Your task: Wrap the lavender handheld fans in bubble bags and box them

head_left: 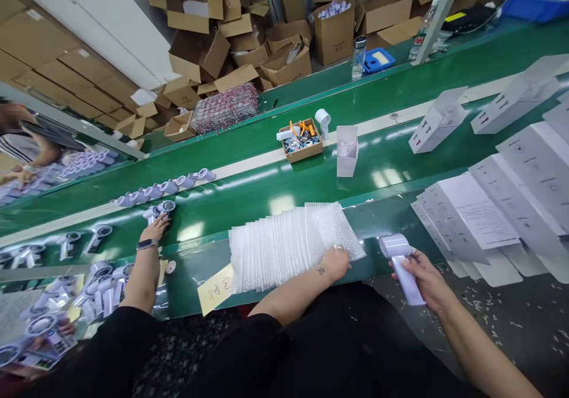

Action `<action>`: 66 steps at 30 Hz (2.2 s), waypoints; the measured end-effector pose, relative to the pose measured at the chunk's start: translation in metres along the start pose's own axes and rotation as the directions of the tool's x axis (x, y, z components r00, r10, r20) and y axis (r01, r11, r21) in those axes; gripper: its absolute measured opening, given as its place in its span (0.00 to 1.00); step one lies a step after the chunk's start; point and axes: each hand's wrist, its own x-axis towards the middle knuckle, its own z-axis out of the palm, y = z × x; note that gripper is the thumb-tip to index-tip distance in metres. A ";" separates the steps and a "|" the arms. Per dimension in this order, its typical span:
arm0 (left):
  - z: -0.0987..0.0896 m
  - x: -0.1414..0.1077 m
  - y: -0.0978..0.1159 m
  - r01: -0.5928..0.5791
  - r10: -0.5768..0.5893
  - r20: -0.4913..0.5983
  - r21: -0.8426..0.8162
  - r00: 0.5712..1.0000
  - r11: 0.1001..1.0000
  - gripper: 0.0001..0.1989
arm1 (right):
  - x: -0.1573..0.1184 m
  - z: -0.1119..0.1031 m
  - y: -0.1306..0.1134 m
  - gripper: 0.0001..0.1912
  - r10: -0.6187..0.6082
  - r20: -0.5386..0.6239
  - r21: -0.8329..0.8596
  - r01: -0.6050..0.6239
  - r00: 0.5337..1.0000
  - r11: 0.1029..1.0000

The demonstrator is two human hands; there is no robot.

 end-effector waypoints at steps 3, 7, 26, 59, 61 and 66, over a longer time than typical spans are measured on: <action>0.000 0.002 -0.002 0.011 -0.011 -0.007 -0.001 1.000 1.000 0.12 | 0.000 -0.002 0.002 0.23 0.149 0.039 0.076 -0.152 0.988 0.985; -0.007 0.001 -0.001 0.013 -0.016 -0.037 -0.065 0.999 0.998 0.09 | 0.003 -0.003 -0.002 0.21 0.298 0.154 0.083 -0.313 0.942 0.946; -0.080 -0.022 0.019 -0.430 0.220 -0.485 -0.379 0.847 0.819 0.09 | 0.015 0.042 -0.014 0.20 0.191 0.218 -0.172 -0.155 0.957 0.973; -0.138 -0.065 0.008 -0.325 -0.036 -0.371 -0.853 0.928 0.409 0.21 | -0.049 0.059 -0.048 0.11 -0.310 0.119 -0.558 0.322 0.943 0.765; -0.147 -0.063 -0.001 -0.406 0.083 -0.413 -0.803 0.907 0.437 0.40 | -0.053 0.070 -0.049 0.11 -0.385 0.238 -0.517 0.452 0.892 0.727; -0.138 -0.037 0.011 -0.438 0.367 -0.269 -0.726 0.890 0.530 0.39 | -0.054 0.082 -0.037 0.12 -0.378 0.382 -0.327 0.506 0.843 0.798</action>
